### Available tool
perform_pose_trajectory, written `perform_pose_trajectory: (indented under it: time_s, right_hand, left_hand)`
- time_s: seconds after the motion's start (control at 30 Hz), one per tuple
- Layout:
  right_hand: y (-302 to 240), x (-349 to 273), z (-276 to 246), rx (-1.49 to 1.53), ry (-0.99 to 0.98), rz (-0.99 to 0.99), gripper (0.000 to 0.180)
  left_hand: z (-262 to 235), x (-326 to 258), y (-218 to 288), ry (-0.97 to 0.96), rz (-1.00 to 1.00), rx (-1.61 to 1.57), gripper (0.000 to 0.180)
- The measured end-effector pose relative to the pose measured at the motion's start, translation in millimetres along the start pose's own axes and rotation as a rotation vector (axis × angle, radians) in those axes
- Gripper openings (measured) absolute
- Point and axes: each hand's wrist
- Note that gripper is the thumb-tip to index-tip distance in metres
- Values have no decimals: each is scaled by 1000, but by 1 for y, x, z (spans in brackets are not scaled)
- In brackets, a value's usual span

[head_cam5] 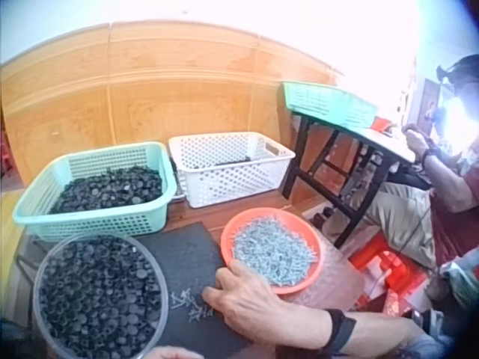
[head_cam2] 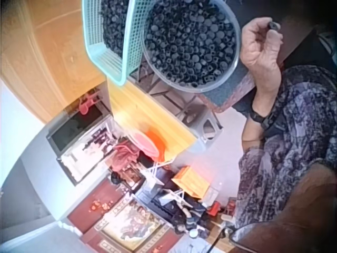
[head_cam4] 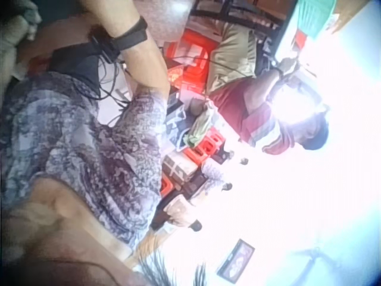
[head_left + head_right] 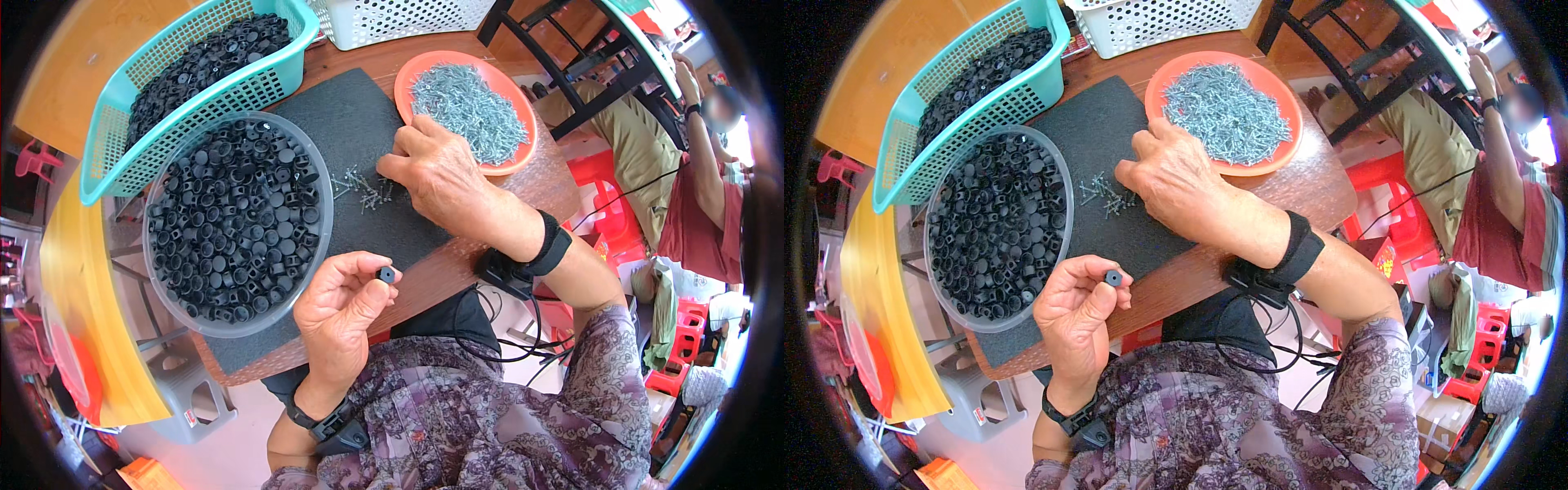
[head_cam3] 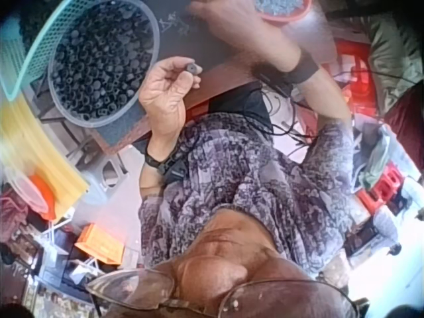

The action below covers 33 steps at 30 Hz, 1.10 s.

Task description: Manually assembling small black plastic caps with metal screws.

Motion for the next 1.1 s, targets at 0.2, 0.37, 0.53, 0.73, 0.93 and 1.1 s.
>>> perform_pose_trajectory:
  time_s: [0.2, 0.37, 0.53, 0.73, 0.93, 1.1]
  right_hand:
    - [4, 3, -7, 63, -78, -39, 11]
    - [7, 3, -4, 124, -43, -31, 10]
    - [5, -5, -1, 196, 67, 34, 11]
    - [-10, -8, -20, 332, 197, 89, 11]
    - [-47, -10, -56, 801, 174, 285, 8]
    - [-54, -13, -57, 789, 116, 256, 8]
  left_hand:
    - [-2, 0, 0, -10, 7, -1, 23]
    - [0, 0, 0, 2, 8, -14, 22]
    - [0, -1, 0, 8, 4, 2, 22]
    - [-2, 2, -1, -14, 0, -3, 26]
    - [-4, 2, -1, -13, 11, -13, 29]
    - [-5, 3, -4, -52, 46, -37, 28]
Point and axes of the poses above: each hand's wrist, its own x-axis towards the middle knuckle, its own z-axis out of the palm, y = z × x, and after that the axes turned 14 degrees about -z, right-handed
